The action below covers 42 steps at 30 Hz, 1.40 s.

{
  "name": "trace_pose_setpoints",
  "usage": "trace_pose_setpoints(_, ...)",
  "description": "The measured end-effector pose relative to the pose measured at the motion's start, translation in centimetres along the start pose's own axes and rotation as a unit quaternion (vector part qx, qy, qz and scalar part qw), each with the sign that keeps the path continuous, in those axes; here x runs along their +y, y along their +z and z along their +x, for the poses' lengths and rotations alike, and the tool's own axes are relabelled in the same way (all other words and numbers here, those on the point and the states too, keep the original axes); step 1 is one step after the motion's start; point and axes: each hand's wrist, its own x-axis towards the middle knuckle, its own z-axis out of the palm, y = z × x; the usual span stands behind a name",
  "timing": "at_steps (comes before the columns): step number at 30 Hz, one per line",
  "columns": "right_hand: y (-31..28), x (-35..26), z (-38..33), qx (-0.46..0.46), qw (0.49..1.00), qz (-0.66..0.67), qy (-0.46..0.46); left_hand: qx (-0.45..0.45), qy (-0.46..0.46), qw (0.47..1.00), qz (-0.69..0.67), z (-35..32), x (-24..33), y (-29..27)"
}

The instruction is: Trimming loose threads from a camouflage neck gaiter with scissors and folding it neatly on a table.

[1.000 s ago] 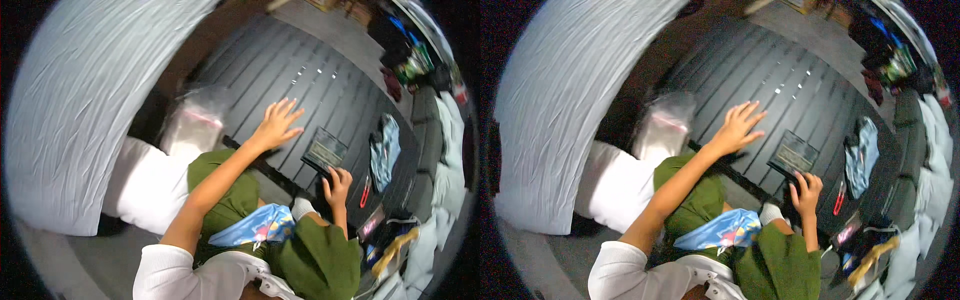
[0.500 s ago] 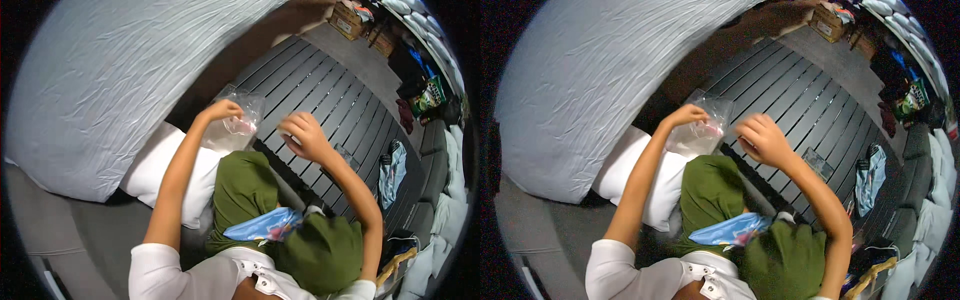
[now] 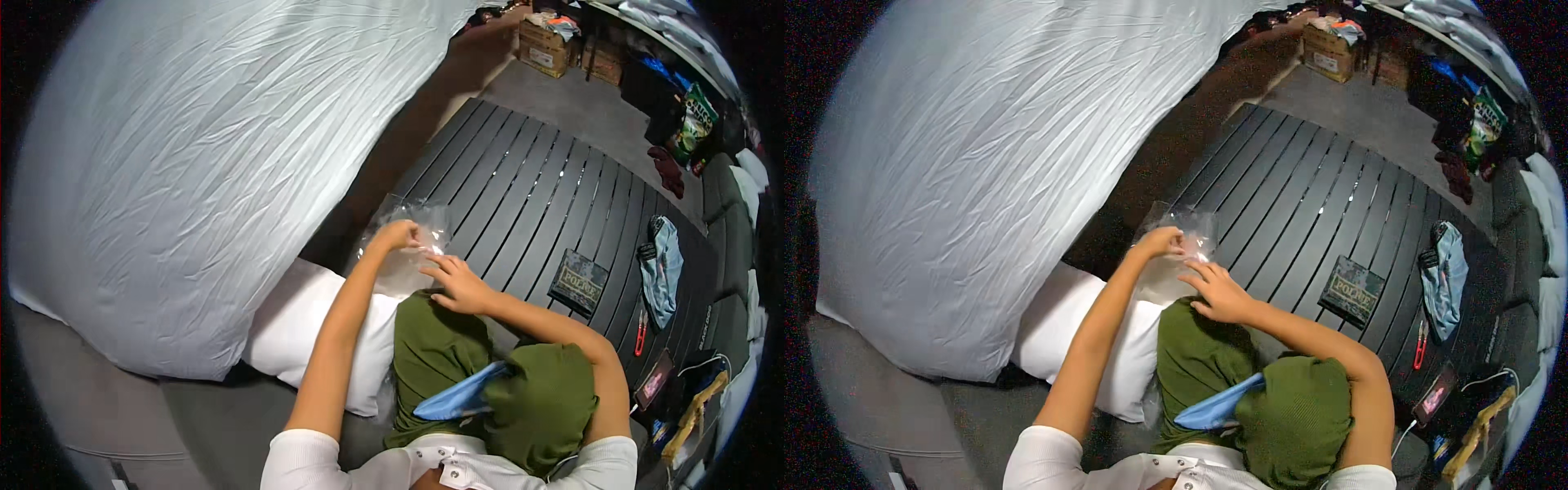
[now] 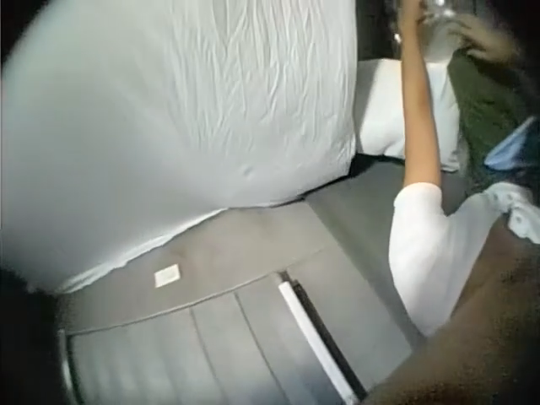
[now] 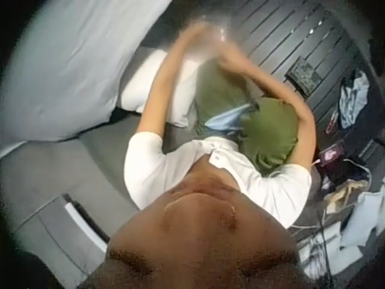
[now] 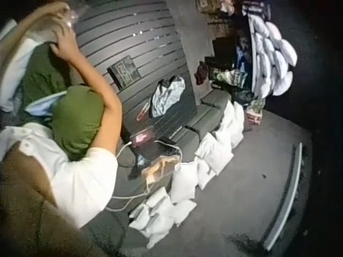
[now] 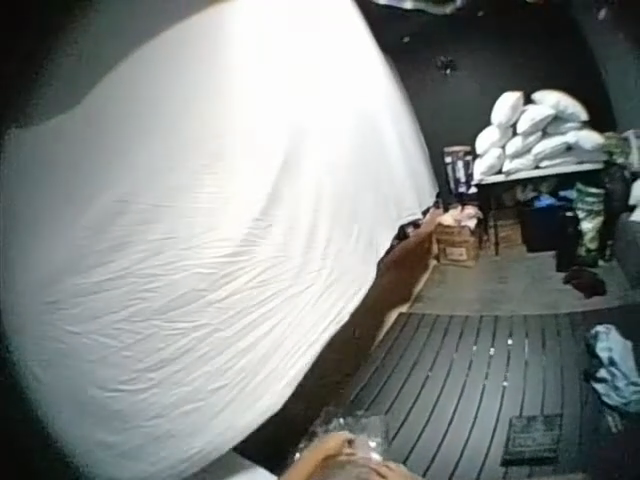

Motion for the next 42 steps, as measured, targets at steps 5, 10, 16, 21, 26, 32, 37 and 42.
trace_pose_setpoints(5,-1.4,-0.1,-0.8,0.038,0.998,0.031,0.033,-0.055,-0.087,0.988,-0.118,0.7,0.3,-1.9)
trace_pose_setpoints(10,-1.7,-1.2,-0.9,0.048,0.998,0.038,0.016,-0.050,-0.065,0.990,0.112,-0.6,0.7,0.3)
trace_pose_setpoints(16,-2.5,-2.2,-2.1,0.066,0.997,0.036,-0.008,-0.057,-0.058,0.978,0.191,0.3,1.0,0.4)
trace_pose_setpoints(21,-3.1,-2.5,-3.3,0.080,0.995,0.052,0.000,-0.064,-0.005,0.982,0.178,-0.5,0.4,-1.7)
trace_pose_setpoints(26,-3.6,-2.1,-4.9,0.085,0.995,0.042,0.020,-0.084,-0.035,0.983,0.158,-0.8,3.4,-3.5)
trace_pose_setpoints(32,-3.9,-3.2,-5.3,0.081,0.996,0.035,0.008,-0.033,0.045,0.989,0.135,-1.9,2.0,-5.1)
trace_pose_setpoints(37,-3.8,-3.1,-6.2,0.084,0.996,0.036,0.004,-0.049,0.034,0.987,0.148,-1.6,2.8,-4.0)
trace_pose_setpoints(42,-4.1,-3.1,-7.0,0.097,0.995,0.018,-0.004,-0.001,-0.004,0.997,0.076,-1.7,3.8,-3.4)
